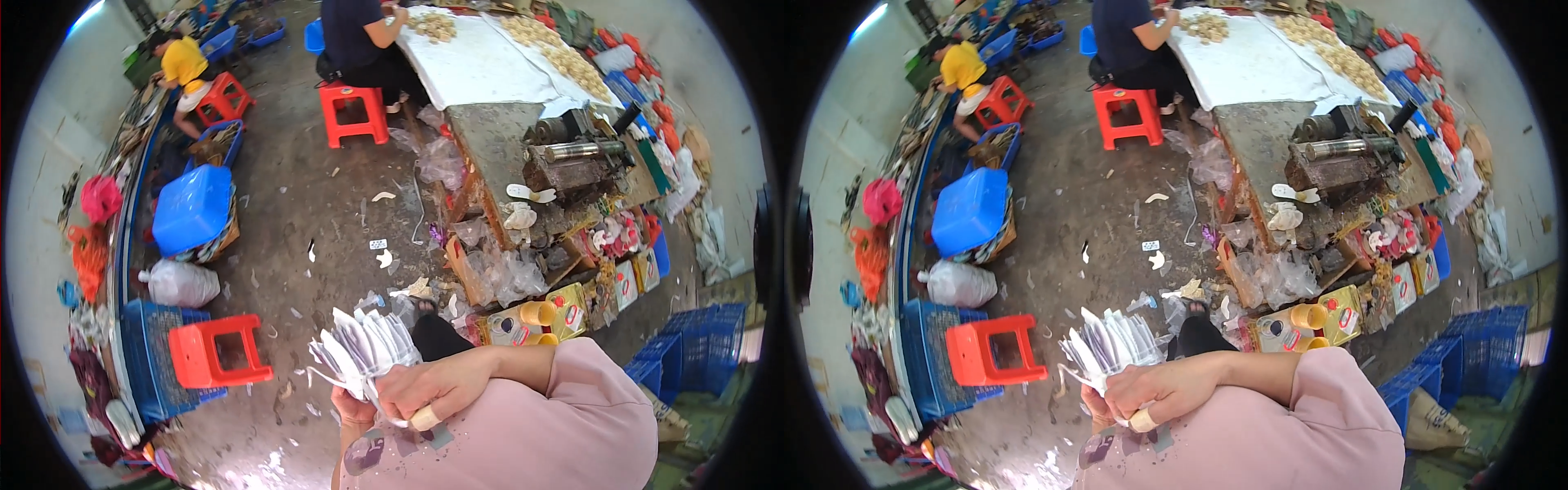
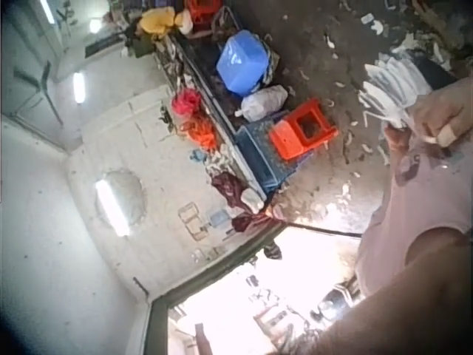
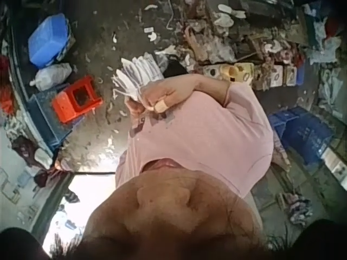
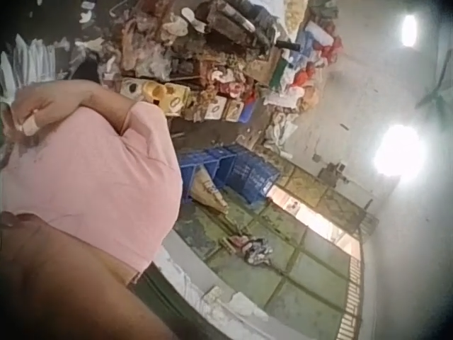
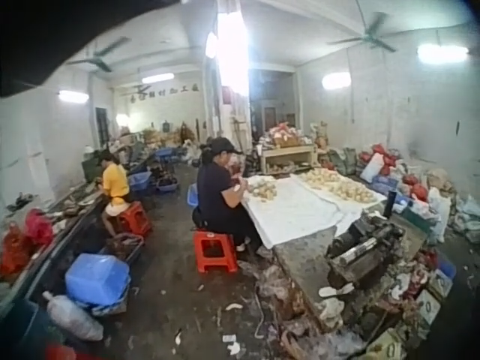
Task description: Sorting and organizing various shoe components in a manufacturing facility.
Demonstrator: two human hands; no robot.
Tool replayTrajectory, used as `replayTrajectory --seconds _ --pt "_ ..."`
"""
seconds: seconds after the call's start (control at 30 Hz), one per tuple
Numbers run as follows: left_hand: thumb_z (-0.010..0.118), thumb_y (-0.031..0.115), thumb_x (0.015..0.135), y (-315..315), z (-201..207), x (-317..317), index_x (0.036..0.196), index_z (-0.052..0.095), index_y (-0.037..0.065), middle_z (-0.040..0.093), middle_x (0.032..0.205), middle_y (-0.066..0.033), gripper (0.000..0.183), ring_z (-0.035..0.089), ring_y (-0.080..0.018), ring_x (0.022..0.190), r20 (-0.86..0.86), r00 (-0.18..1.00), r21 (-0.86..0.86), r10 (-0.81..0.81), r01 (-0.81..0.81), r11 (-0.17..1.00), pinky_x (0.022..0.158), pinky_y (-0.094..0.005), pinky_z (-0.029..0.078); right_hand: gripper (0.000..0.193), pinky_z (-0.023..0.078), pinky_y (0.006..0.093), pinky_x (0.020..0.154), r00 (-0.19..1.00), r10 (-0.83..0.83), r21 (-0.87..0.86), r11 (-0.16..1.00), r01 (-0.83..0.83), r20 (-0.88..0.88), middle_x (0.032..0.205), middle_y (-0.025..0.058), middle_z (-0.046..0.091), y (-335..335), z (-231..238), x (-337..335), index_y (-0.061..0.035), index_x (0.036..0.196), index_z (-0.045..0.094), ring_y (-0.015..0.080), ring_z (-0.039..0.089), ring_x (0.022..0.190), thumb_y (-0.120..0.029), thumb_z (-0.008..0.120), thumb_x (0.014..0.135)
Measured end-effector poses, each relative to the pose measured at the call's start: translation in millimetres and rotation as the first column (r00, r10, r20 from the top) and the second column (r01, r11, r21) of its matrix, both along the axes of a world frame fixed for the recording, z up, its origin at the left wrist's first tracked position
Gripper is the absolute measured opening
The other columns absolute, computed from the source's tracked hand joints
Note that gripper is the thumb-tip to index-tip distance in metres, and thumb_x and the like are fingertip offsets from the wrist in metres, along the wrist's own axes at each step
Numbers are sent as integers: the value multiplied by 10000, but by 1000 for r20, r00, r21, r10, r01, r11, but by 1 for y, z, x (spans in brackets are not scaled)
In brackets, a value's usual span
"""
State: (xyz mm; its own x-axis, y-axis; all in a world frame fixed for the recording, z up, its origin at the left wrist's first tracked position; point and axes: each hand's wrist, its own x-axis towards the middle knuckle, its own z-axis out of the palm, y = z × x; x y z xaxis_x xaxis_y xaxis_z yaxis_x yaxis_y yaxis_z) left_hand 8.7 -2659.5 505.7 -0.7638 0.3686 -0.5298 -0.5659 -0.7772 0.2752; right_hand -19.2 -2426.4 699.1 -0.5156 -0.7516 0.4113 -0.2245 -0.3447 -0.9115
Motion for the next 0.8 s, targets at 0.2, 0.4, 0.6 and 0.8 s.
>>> replayTrajectory --seconds 0.2,0.4,0.6,0.8 --pt "481 294 797 68 4 -128 1140 550 37 622 1069 -87 434 585 -265 989 -45 991 -10 -124 124 992 893 -429 442 186 345 385 780 995 -97 -104 990 94 -25 809 109 500 71 -3 -97 0 735 461 273 463 829 -134 489 861" --pt "482 303 798 195 25 -260 1154 544 39 619 1080 -91 447 582 -267 999 -83 969 -5 -233 234 972 897 -436 439 176 363 383 745 958 -287 -4 958 287 -29 826 119 502 164 -17 -180 12 751 489 285 464 827 -136 498 848" --pt "461 280 823 296 49 -353 1204 516 56 591 1143 -105 446 552 -279 1066 -94 893 88 -440 447 890 957 -481 386 158 367 363 806 756 -654 26 756 654 20 902 106 485 261 -10 -209 -7 803 532 255 460 901 -159 524 847" --pt "485 330 827 413 44 -444 1152 553 51 597 1118 -125 433 545 -294 1066 -16 735 85 -677 676 732 957 -494 379 57 375 329 829 269 -941 150 302 941 206 1059 130 491 320 -27 -212 -22 798 532 209 476 933 -72 558 793"
